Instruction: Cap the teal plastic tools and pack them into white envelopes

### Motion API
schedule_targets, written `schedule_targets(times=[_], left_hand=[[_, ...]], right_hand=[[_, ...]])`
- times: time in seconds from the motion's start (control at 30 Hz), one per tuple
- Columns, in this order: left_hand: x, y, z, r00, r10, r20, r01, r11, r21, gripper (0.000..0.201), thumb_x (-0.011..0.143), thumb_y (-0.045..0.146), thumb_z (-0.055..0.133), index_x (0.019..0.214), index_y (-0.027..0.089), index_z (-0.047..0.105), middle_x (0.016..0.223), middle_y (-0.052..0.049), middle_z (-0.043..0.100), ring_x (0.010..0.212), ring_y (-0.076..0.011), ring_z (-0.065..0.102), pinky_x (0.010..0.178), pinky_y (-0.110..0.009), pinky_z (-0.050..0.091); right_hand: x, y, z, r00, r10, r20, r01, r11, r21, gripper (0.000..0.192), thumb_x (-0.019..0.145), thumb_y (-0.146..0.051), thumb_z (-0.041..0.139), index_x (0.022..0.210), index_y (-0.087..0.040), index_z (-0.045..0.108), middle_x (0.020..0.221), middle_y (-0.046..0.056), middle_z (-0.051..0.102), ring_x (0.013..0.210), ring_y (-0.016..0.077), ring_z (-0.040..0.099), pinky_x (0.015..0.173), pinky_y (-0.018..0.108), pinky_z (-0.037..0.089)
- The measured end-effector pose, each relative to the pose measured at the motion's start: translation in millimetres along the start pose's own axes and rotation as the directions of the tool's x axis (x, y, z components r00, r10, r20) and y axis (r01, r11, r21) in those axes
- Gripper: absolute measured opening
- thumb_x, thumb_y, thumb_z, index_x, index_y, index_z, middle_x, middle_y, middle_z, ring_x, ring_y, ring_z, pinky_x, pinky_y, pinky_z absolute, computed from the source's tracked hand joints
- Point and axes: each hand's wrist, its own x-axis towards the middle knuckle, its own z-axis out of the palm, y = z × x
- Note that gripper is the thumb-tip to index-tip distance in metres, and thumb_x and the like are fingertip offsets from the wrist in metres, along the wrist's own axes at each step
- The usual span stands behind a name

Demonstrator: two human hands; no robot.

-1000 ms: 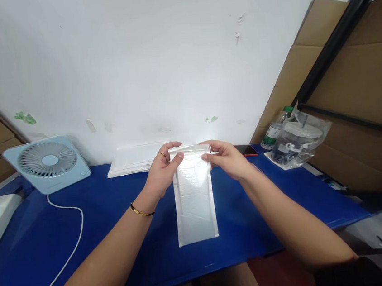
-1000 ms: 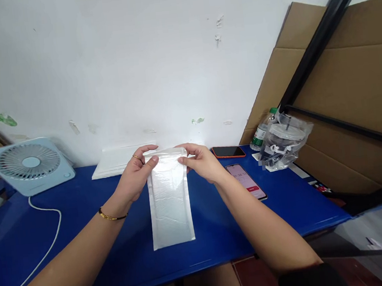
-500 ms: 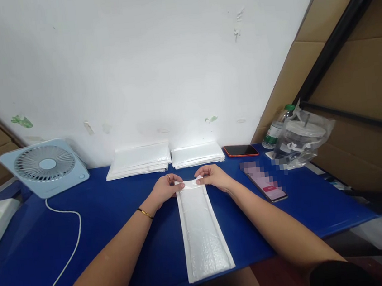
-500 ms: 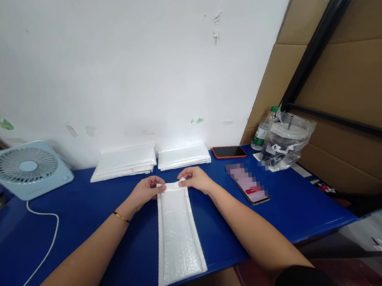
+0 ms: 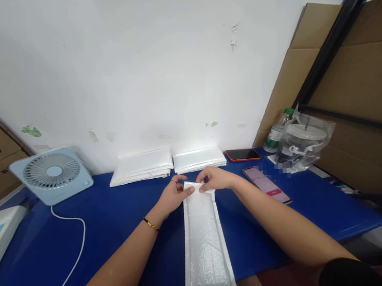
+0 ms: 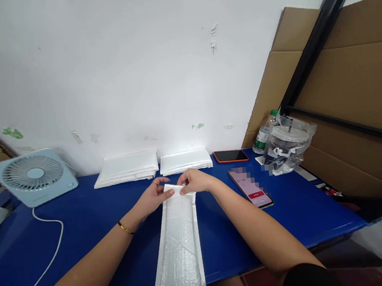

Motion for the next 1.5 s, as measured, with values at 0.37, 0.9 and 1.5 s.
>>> schedule_targets(times=[0.37,0.9,1.5], left_hand=[[-34.8,41.9,-77.1,0.973,0.207,-0.104,-0.117,0.828,0.548,0.030,0.076,0.035,0.058,0.103,0.021,0.063,0.096,-0.001,0.069,0.086,-0.0201,0.063,0.076,-0.031,0.048],[6.6,-27.5,-155.9,0.834,0.532,-0.151,0.136,0.066,0.988,0.057,0.081,0.012,0.038,0.136,0.026,0.040,0.139,-0.007,0.044,0.128,-0.0247,0.039,0.101,-0.040,0.035],[2.7,-14.8,-132.3,0.866,0.408,-0.289,0.222,0.203,0.954,0.064,0.080,0.045,0.047,0.137,0.019,0.035,0.143,-0.015,0.036,0.136,-0.0320,0.022,0.107,-0.053,0.019]], right_hand=[[16.3,-26.7,-40.7,0.923,-0.063,-0.379,0.135,0.977,0.167,0.027,0.062,-0.031,0.074,0.082,-0.014,0.067,0.066,0.000,0.064,0.058,0.0123,0.057,0.058,0.024,0.045],[114.3,1.7,-27.0,0.842,-0.420,-0.339,0.112,0.750,-0.652,0.048,0.073,-0.008,0.048,0.118,-0.020,0.060,0.128,0.006,0.055,0.120,0.0205,0.048,0.104,0.035,0.036],[21.1,13.7,-64.4,0.968,-0.066,-0.243,-0.199,0.387,-0.900,0.031,0.083,-0.018,0.045,0.105,-0.020,0.067,0.102,0.013,0.068,0.092,0.0286,0.062,0.077,0.036,0.042]])
